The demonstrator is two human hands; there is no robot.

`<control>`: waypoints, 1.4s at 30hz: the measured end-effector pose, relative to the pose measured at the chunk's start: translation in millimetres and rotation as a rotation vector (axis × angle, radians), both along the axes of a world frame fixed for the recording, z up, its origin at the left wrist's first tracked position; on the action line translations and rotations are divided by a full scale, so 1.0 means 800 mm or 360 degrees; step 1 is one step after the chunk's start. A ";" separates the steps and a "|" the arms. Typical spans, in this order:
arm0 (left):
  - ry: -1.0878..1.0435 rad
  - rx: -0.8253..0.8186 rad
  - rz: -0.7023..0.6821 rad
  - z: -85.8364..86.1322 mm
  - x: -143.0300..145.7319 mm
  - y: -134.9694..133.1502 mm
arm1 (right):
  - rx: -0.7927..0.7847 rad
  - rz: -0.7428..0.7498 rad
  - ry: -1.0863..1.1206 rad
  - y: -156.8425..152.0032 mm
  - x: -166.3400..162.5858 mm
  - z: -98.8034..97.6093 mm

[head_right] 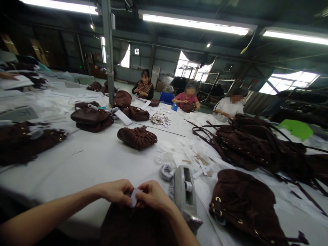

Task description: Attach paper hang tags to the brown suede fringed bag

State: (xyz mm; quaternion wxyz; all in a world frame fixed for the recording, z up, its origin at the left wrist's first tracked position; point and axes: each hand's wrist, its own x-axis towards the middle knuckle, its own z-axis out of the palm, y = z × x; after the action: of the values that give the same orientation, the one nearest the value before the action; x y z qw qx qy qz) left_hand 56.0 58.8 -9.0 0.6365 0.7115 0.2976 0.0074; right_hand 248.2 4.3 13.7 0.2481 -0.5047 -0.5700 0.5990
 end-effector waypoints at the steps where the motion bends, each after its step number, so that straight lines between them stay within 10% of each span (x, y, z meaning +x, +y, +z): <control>1: 0.0016 0.0020 -0.0011 0.001 0.001 0.000 | 0.0004 0.0060 -0.0101 0.001 0.000 0.006; 15: 0.0123 0.0496 -0.0126 0.008 0.005 -0.008 | 0.0309 0.0103 -0.0872 0.013 -0.019 0.017; 25: 0.0285 0.0893 0.0044 0.012 0.014 -0.024 | 0.0293 0.0326 -0.0805 0.010 -0.010 0.027; 34: 0.0159 0.0829 -0.0138 0.004 0.000 -0.013 | 0.0337 0.0191 -0.0846 0.007 -0.017 0.011; 42: 0.0275 0.0963 0.0118 -0.008 0.011 -0.024 | 0.0379 0.0045 -0.0850 -0.001 -0.021 0.001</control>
State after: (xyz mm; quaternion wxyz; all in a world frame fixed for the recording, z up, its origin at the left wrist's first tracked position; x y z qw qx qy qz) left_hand 64.8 39.8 -15.4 0.3676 0.8553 0.3605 0.0582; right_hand 231.2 3.6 14.6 0.1383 -0.6038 -0.6884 0.3773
